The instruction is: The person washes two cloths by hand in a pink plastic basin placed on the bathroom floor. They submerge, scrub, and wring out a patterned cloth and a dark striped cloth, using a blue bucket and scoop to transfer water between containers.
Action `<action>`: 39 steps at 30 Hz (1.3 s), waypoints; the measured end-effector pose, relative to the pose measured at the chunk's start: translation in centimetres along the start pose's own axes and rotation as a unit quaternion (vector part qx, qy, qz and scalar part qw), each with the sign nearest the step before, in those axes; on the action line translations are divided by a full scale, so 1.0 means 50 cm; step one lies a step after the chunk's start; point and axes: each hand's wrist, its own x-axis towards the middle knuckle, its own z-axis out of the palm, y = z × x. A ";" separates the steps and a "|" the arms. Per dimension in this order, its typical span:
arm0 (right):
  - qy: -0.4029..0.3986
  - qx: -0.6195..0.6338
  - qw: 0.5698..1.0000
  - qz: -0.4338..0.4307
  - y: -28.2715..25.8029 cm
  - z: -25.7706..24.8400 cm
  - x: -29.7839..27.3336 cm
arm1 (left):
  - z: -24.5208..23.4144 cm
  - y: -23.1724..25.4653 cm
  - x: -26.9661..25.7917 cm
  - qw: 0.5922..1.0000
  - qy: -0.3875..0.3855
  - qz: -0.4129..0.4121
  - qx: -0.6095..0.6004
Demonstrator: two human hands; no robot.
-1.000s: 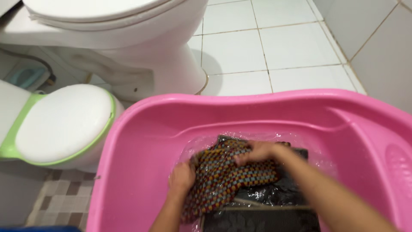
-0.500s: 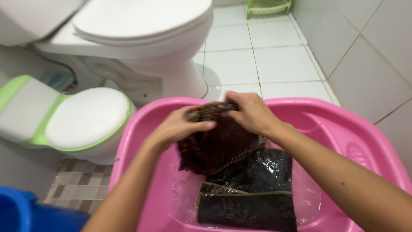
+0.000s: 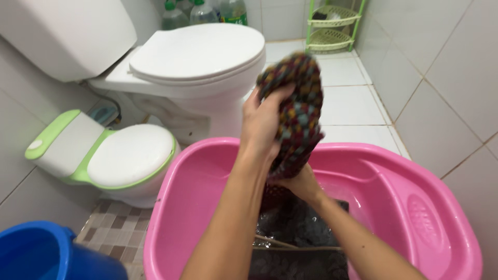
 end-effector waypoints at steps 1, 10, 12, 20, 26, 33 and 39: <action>0.017 -0.008 0.996 0.090 0.033 -0.004 0.013 | -0.021 -0.004 -0.008 1.000 -0.014 -0.002 -0.008; 0.187 0.415 0.818 0.353 -0.029 -0.077 0.099 | -0.406 -0.055 -0.102 0.858 0.178 -0.430 0.216; 0.217 0.400 0.834 0.312 -0.063 -0.057 0.104 | -0.399 -0.106 -0.114 0.865 0.190 -0.464 0.014; 0.204 0.447 0.754 0.437 -0.121 -0.006 0.073 | -0.278 -0.262 -0.080 0.892 0.111 -0.387 -0.206; 0.221 0.563 0.716 0.349 -0.101 0.015 0.031 | -0.319 -0.300 -0.045 0.931 0.041 -0.270 -0.241; 0.192 0.488 0.759 0.385 -0.117 -0.106 0.055 | -0.324 -0.270 0.031 0.995 0.067 -0.080 -0.002; 0.075 0.393 0.762 0.509 -0.077 -0.111 0.049 | -0.187 -0.195 -0.013 0.927 -0.086 0.158 0.329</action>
